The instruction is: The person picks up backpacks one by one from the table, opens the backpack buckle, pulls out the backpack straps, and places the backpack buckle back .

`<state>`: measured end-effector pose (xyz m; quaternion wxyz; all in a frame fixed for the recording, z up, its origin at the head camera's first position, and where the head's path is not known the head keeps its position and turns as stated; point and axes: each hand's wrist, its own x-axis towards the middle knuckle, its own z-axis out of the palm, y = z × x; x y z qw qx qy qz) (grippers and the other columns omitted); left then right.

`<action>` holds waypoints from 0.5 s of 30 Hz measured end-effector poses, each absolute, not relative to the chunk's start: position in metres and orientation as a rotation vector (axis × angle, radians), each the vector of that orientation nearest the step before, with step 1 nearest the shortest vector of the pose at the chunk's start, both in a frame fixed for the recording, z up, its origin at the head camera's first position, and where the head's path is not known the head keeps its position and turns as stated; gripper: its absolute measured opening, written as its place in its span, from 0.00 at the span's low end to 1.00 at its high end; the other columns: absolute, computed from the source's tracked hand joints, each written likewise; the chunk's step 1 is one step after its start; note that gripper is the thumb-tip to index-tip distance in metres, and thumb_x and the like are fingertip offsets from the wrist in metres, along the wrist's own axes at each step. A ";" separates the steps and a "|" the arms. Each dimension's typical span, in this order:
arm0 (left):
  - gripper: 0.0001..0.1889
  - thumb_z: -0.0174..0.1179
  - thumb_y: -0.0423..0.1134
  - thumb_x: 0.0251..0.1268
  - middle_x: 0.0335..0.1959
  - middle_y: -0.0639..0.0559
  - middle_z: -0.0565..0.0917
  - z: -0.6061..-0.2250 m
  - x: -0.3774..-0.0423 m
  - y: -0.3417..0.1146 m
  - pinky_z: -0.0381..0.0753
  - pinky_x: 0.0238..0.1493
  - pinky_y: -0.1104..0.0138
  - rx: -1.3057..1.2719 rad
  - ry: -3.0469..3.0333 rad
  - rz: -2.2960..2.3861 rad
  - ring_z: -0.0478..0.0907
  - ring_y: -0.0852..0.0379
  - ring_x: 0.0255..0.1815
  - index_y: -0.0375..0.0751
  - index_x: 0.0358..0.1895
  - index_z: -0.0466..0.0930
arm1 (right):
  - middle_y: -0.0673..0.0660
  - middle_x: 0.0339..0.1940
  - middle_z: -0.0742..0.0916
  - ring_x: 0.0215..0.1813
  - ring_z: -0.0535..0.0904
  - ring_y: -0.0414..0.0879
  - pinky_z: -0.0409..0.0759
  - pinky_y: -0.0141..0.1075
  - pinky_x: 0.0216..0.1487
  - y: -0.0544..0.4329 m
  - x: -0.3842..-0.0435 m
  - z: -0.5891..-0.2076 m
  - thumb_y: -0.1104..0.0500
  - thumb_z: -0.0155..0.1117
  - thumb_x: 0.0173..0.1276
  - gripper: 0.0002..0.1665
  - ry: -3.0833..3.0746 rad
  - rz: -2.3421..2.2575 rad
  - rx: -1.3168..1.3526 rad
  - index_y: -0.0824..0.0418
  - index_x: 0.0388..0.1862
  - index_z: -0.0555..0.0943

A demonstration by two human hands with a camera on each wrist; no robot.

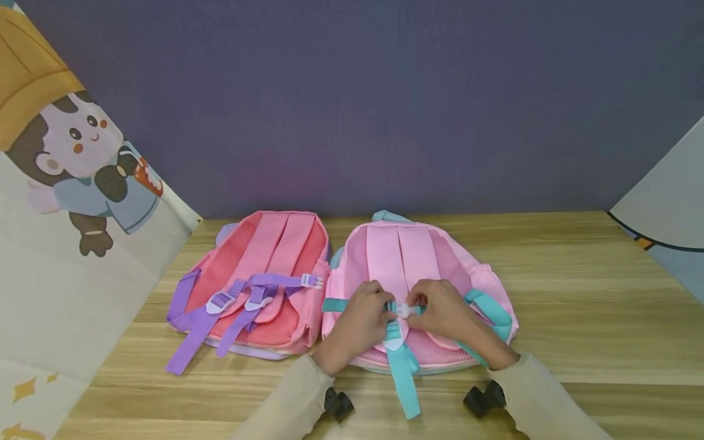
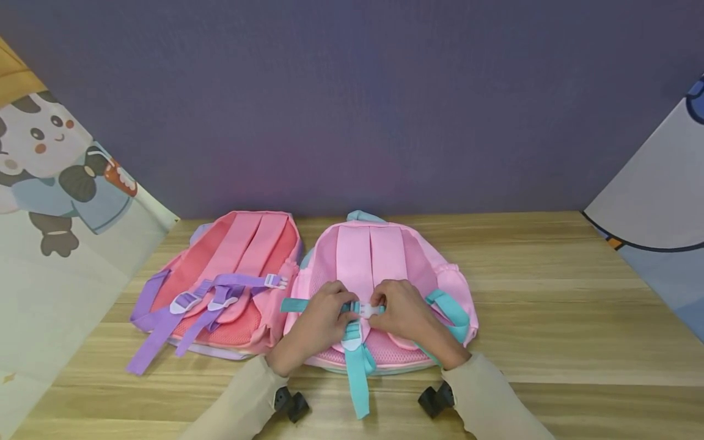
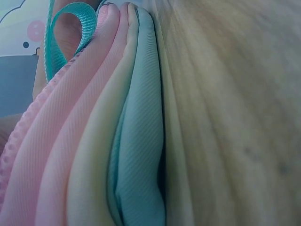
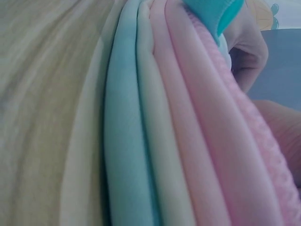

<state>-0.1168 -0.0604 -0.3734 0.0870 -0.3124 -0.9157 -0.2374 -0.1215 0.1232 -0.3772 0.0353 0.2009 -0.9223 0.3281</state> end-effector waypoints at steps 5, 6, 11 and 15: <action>0.07 0.67 0.32 0.53 0.31 0.49 0.78 -0.373 -0.116 -0.060 0.74 0.41 0.69 -0.916 -2.724 -0.722 0.72 0.55 0.36 0.35 0.36 0.84 | 0.48 0.22 0.79 0.27 0.71 0.37 0.72 0.29 0.29 0.124 -0.122 -0.377 0.64 0.74 0.43 0.10 -2.825 1.038 0.626 0.58 0.23 0.80; 0.07 0.67 0.32 0.53 0.31 0.49 0.78 -0.373 -0.116 -0.061 0.74 0.42 0.69 -0.915 -2.725 -0.724 0.72 0.55 0.36 0.35 0.36 0.84 | 0.48 0.22 0.79 0.26 0.71 0.37 0.72 0.29 0.29 0.124 -0.122 -0.377 0.64 0.74 0.43 0.10 -2.823 1.046 0.630 0.58 0.23 0.79; 0.07 0.67 0.31 0.53 0.31 0.49 0.78 -0.374 -0.117 -0.061 0.75 0.42 0.69 -0.908 -2.726 -0.732 0.72 0.56 0.36 0.35 0.36 0.84 | 0.48 0.22 0.79 0.26 0.70 0.36 0.72 0.29 0.29 0.127 -0.122 -0.378 0.65 0.74 0.44 0.11 -2.813 1.094 0.664 0.58 0.23 0.78; 0.07 0.66 0.32 0.53 0.31 0.50 0.78 -0.374 -0.116 -0.061 0.75 0.42 0.69 -0.904 -2.720 -0.726 0.73 0.56 0.36 0.36 0.36 0.84 | 0.48 0.21 0.78 0.25 0.69 0.36 0.72 0.29 0.28 0.127 -0.123 -0.380 0.66 0.73 0.45 0.12 -2.804 1.125 0.685 0.58 0.24 0.77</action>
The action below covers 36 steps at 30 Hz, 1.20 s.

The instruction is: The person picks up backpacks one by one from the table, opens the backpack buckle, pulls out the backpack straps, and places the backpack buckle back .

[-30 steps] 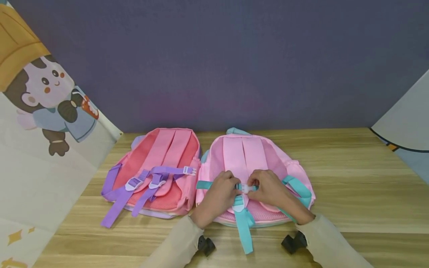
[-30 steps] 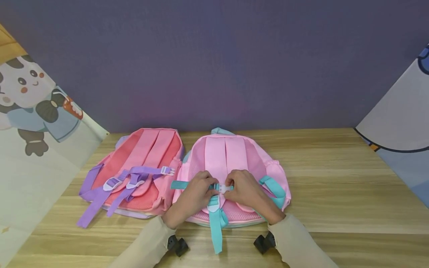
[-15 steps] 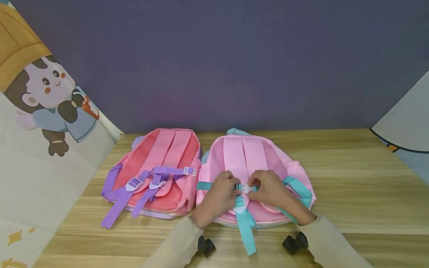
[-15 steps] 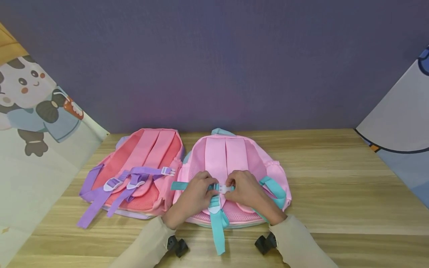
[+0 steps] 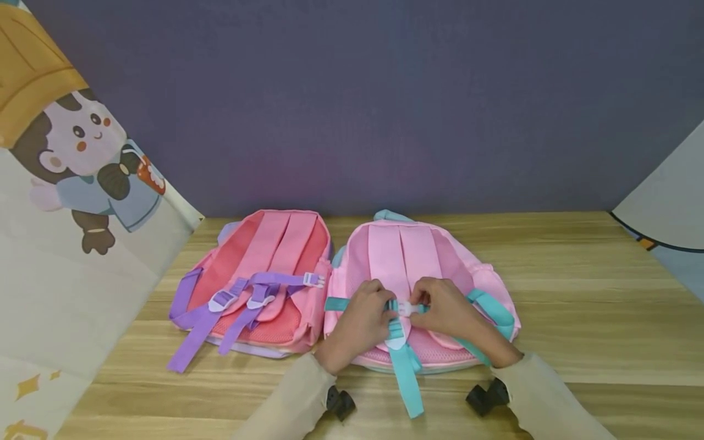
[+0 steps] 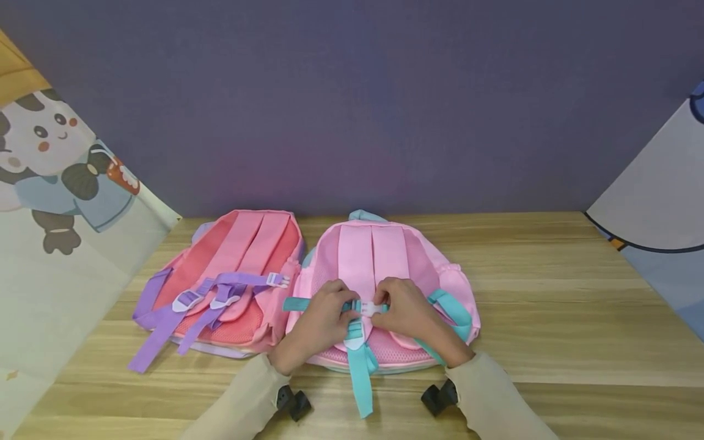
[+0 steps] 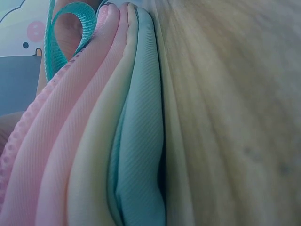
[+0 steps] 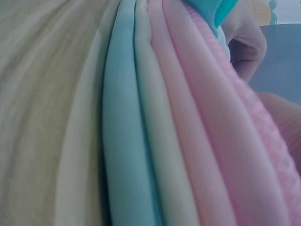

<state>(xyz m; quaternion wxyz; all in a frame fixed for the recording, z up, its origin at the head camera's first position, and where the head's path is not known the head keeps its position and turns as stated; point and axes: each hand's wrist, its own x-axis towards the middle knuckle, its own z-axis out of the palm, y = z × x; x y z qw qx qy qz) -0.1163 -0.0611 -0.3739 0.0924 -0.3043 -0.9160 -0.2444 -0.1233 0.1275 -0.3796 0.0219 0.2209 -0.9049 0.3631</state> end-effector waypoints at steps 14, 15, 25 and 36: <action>0.08 0.66 0.32 0.53 0.32 0.50 0.78 -0.373 -0.115 -0.062 0.76 0.43 0.69 -0.874 -2.727 -0.762 0.73 0.56 0.36 0.36 0.37 0.84 | 0.49 0.20 0.74 0.22 0.65 0.36 0.67 0.29 0.25 0.127 -0.124 -0.380 0.68 0.69 0.43 0.14 -2.816 1.156 0.694 0.58 0.24 0.72; 0.08 0.66 0.31 0.53 0.31 0.50 0.78 -0.373 -0.115 -0.062 0.76 0.43 0.69 -0.874 -2.721 -0.762 0.73 0.56 0.36 0.36 0.37 0.85 | 0.48 0.20 0.73 0.22 0.65 0.36 0.67 0.29 0.25 0.127 -0.124 -0.380 0.67 0.69 0.43 0.14 -2.806 1.155 0.701 0.58 0.24 0.72; 0.08 0.66 0.32 0.53 0.31 0.50 0.78 -0.374 -0.115 -0.063 0.75 0.44 0.68 -0.871 -2.712 -0.753 0.73 0.56 0.36 0.36 0.37 0.85 | 0.47 0.19 0.72 0.21 0.64 0.36 0.67 0.28 0.25 0.127 -0.125 -0.381 0.67 0.67 0.42 0.14 -2.800 1.140 0.712 0.57 0.22 0.71; 0.07 0.66 0.32 0.54 0.31 0.51 0.78 -0.373 -0.115 -0.062 0.75 0.44 0.69 -0.881 -2.716 -0.756 0.73 0.56 0.36 0.37 0.37 0.84 | 0.47 0.21 0.74 0.21 0.65 0.36 0.68 0.29 0.26 0.129 -0.124 -0.379 0.67 0.67 0.44 0.13 -2.823 1.134 0.703 0.57 0.23 0.71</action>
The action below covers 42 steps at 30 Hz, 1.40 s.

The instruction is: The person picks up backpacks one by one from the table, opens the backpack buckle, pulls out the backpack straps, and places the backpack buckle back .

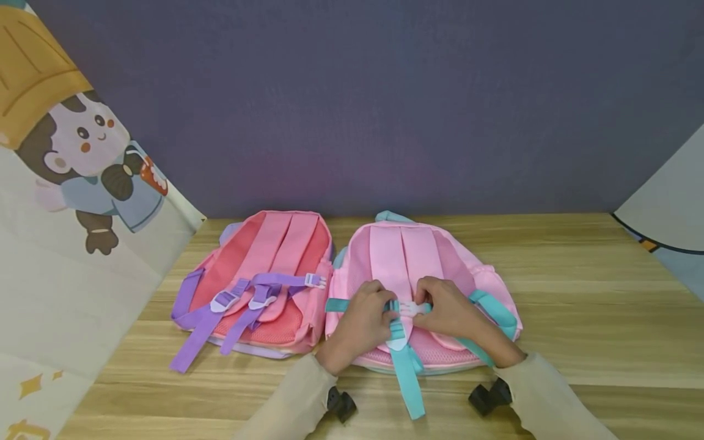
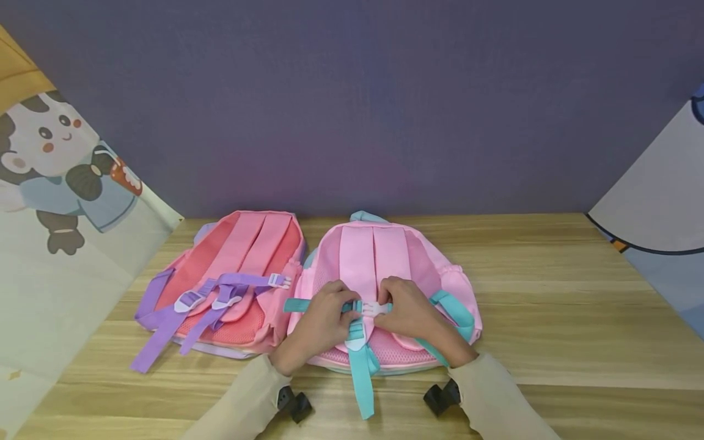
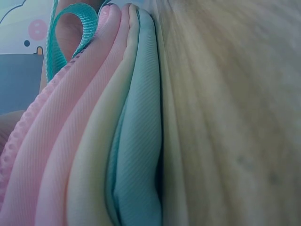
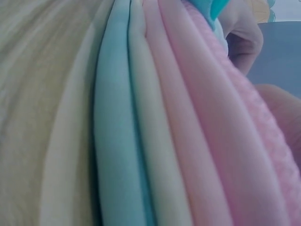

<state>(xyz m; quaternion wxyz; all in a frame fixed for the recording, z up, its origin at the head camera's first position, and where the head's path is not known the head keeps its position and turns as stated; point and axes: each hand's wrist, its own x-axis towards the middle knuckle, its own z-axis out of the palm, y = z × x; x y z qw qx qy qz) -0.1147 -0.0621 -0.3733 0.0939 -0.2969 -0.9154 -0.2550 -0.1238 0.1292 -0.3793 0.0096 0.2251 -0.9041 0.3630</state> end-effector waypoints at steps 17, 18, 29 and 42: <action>0.08 0.65 0.32 0.55 0.33 0.50 0.79 -0.374 -0.114 -0.063 0.76 0.46 0.66 -0.860 -2.711 -0.801 0.74 0.55 0.38 0.36 0.39 0.84 | 0.47 0.21 0.74 0.22 0.65 0.36 0.69 0.29 0.27 0.132 -0.124 -0.377 0.66 0.67 0.43 0.12 -2.849 1.113 0.709 0.57 0.23 0.72; 0.08 0.65 0.32 0.55 0.33 0.49 0.79 -0.375 -0.114 -0.063 0.76 0.46 0.66 -0.862 -2.705 -0.800 0.74 0.55 0.38 0.36 0.39 0.84 | 0.47 0.21 0.74 0.21 0.65 0.36 0.69 0.29 0.26 0.132 -0.125 -0.378 0.66 0.67 0.43 0.12 -2.850 1.120 0.704 0.57 0.23 0.72; 0.08 0.65 0.33 0.58 0.34 0.49 0.79 -0.378 -0.116 -0.063 0.76 0.47 0.66 -0.880 -2.686 -0.813 0.74 0.54 0.39 0.36 0.40 0.84 | 0.48 0.20 0.75 0.23 0.66 0.36 0.69 0.29 0.26 0.134 -0.122 -0.376 0.67 0.69 0.44 0.11 -2.822 1.134 0.702 0.59 0.24 0.75; 0.09 0.66 0.39 0.59 0.34 0.51 0.79 -0.374 -0.115 -0.064 0.74 0.44 0.68 -0.931 -2.672 -0.748 0.72 0.57 0.38 0.39 0.41 0.85 | 0.47 0.22 0.77 0.26 0.69 0.38 0.71 0.29 0.28 0.135 -0.124 -0.375 0.68 0.71 0.47 0.11 -2.808 1.183 0.726 0.57 0.26 0.77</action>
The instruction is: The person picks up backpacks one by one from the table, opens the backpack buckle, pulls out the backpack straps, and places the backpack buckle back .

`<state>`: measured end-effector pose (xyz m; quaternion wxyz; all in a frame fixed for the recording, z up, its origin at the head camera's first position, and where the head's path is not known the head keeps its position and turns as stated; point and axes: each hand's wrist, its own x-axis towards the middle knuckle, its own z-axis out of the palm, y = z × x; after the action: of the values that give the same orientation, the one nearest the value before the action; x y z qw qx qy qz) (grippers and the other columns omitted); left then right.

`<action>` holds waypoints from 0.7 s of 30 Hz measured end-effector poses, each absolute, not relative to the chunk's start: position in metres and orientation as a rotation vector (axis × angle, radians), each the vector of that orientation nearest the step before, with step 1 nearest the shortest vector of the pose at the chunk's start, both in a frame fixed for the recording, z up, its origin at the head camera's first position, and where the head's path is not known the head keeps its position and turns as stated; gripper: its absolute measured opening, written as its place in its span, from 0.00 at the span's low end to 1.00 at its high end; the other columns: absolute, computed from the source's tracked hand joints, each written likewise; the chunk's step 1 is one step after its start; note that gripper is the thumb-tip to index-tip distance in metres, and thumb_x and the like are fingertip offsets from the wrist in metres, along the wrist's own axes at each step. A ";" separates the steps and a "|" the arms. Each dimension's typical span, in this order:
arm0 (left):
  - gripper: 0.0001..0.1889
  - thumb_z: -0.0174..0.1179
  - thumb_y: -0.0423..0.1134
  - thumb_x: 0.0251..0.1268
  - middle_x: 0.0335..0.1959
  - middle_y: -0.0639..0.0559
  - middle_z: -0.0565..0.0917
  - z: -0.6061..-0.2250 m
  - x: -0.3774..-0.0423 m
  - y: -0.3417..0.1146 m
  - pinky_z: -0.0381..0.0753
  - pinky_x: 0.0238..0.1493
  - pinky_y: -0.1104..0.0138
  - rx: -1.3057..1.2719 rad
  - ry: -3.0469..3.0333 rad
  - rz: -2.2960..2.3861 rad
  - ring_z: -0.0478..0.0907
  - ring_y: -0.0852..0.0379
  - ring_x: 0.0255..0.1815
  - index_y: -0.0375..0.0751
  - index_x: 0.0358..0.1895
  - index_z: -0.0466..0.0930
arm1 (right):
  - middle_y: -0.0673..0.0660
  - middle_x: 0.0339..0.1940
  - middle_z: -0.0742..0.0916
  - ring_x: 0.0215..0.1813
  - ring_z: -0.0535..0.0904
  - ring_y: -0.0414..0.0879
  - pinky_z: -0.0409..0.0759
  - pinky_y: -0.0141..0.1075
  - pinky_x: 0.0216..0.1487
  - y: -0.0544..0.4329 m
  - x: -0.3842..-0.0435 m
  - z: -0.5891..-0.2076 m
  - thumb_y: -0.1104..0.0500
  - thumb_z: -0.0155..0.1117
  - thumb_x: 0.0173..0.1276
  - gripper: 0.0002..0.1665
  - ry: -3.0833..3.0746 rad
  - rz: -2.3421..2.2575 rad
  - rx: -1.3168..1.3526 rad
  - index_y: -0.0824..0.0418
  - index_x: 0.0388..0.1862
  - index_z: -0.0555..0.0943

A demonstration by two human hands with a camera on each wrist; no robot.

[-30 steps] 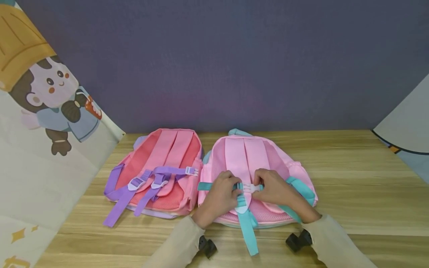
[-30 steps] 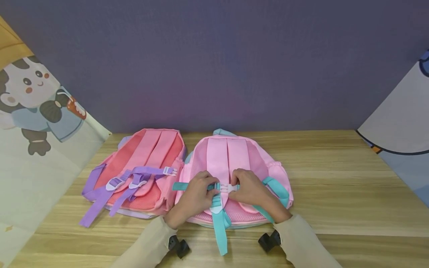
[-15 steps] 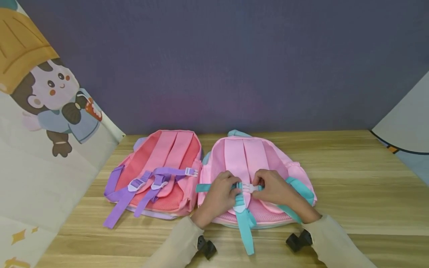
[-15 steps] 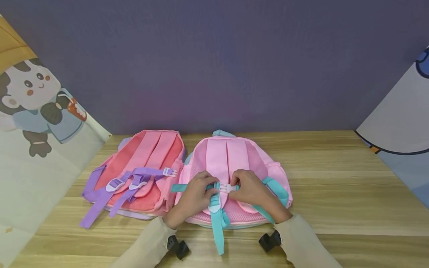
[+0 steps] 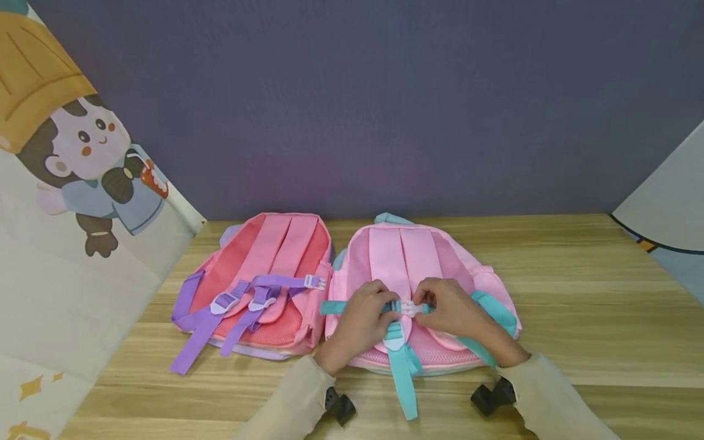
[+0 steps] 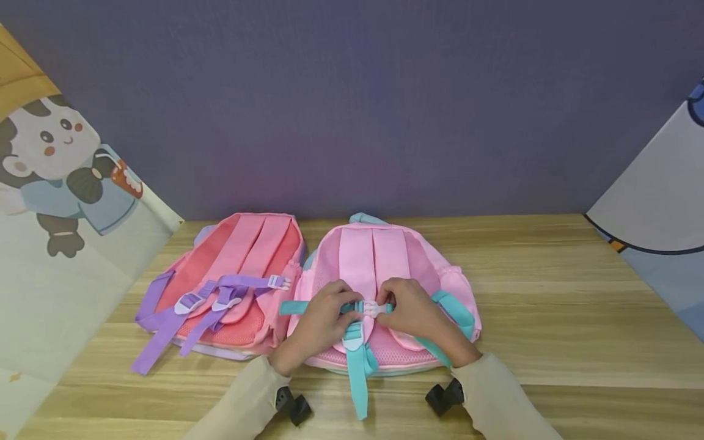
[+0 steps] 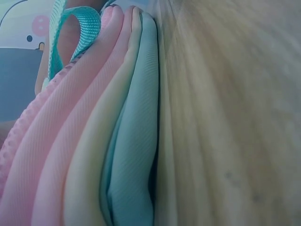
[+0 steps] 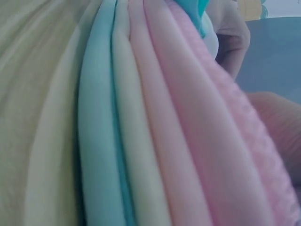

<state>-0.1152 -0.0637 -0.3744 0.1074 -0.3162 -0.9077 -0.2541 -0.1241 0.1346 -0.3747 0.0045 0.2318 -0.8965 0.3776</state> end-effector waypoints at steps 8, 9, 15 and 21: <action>0.11 0.67 0.40 0.58 0.35 0.52 0.79 -0.375 -0.114 -0.063 0.74 0.43 0.68 -0.920 -2.667 -0.714 0.73 0.57 0.38 0.40 0.42 0.85 | 0.48 0.32 0.78 0.34 0.71 0.38 0.74 0.31 0.38 0.131 -0.120 -0.365 0.67 0.68 0.54 0.18 -2.834 1.021 0.900 0.62 0.45 0.76; 0.11 0.67 0.40 0.58 0.35 0.52 0.80 -0.375 -0.114 -0.063 0.74 0.44 0.68 -0.917 -2.671 -0.717 0.74 0.57 0.39 0.40 0.42 0.85 | 0.48 0.33 0.78 0.35 0.72 0.39 0.75 0.32 0.39 0.130 -0.119 -0.366 0.65 0.68 0.54 0.19 -2.820 1.004 0.920 0.62 0.46 0.77; 0.16 0.66 0.32 0.57 0.38 0.50 0.80 -0.374 -0.115 -0.062 0.76 0.46 0.67 -0.928 -2.685 -0.879 0.75 0.56 0.41 0.40 0.48 0.74 | 0.47 0.32 0.78 0.34 0.71 0.38 0.75 0.31 0.38 0.121 -0.118 -0.371 0.57 0.71 0.57 0.16 -2.739 0.945 0.934 0.61 0.43 0.80; 0.22 0.58 0.18 0.50 0.42 0.48 0.76 -0.372 -0.117 -0.065 0.77 0.49 0.66 -1.015 -2.664 -1.017 0.75 0.55 0.44 0.39 0.48 0.70 | 0.48 0.33 0.79 0.35 0.72 0.38 0.76 0.33 0.40 0.117 -0.118 -0.373 0.60 0.70 0.58 0.12 -2.727 0.893 0.965 0.62 0.40 0.81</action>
<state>-0.1167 -0.0652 -0.3721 0.0574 -0.3348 -0.8788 -0.3353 -0.1176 0.1172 -0.3734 0.0570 0.3182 -0.8993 0.2946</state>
